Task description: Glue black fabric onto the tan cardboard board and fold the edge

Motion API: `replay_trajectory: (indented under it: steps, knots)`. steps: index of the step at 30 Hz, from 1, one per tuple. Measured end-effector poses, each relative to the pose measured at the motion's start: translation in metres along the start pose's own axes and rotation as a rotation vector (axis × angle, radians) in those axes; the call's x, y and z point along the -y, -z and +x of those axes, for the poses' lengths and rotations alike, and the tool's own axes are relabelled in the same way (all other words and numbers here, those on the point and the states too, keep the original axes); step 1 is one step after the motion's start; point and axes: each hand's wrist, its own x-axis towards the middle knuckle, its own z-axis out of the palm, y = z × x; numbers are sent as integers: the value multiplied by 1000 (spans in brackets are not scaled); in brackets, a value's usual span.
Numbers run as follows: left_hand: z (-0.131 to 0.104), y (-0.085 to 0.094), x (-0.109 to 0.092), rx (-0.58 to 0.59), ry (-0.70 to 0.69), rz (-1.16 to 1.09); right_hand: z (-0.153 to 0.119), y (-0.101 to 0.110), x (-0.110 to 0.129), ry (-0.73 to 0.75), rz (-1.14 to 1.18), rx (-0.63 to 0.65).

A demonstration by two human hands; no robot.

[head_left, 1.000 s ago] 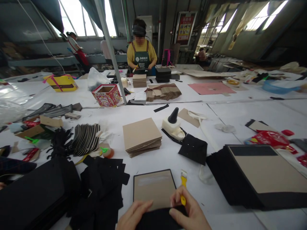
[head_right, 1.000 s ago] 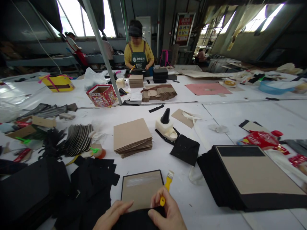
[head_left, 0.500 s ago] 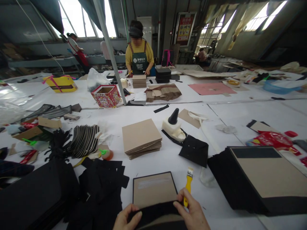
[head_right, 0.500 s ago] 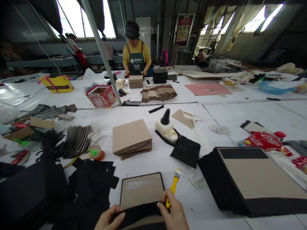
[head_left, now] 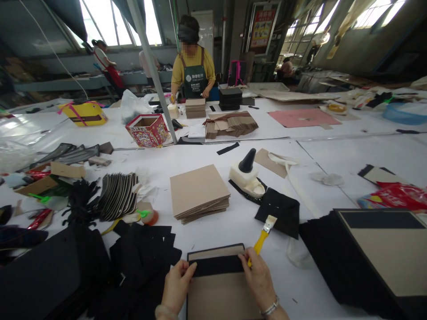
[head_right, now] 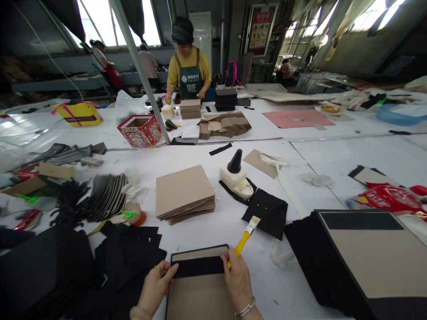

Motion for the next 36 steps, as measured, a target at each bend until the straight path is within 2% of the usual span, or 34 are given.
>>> replay_trajectory:
  steps: [5,15,28,36]
  knots:
    - [3,3,-3,-18,-47,97,9,-3,-6,13,1,25]
    - [11,5,2,-83,16,235,15,-8,-10,-20,-48,26]
    - [15,3,3,-100,24,244,18,-14,-13,1,-138,-13]
    - [19,3,4,-128,5,253,15,-19,-13,31,-256,-91]
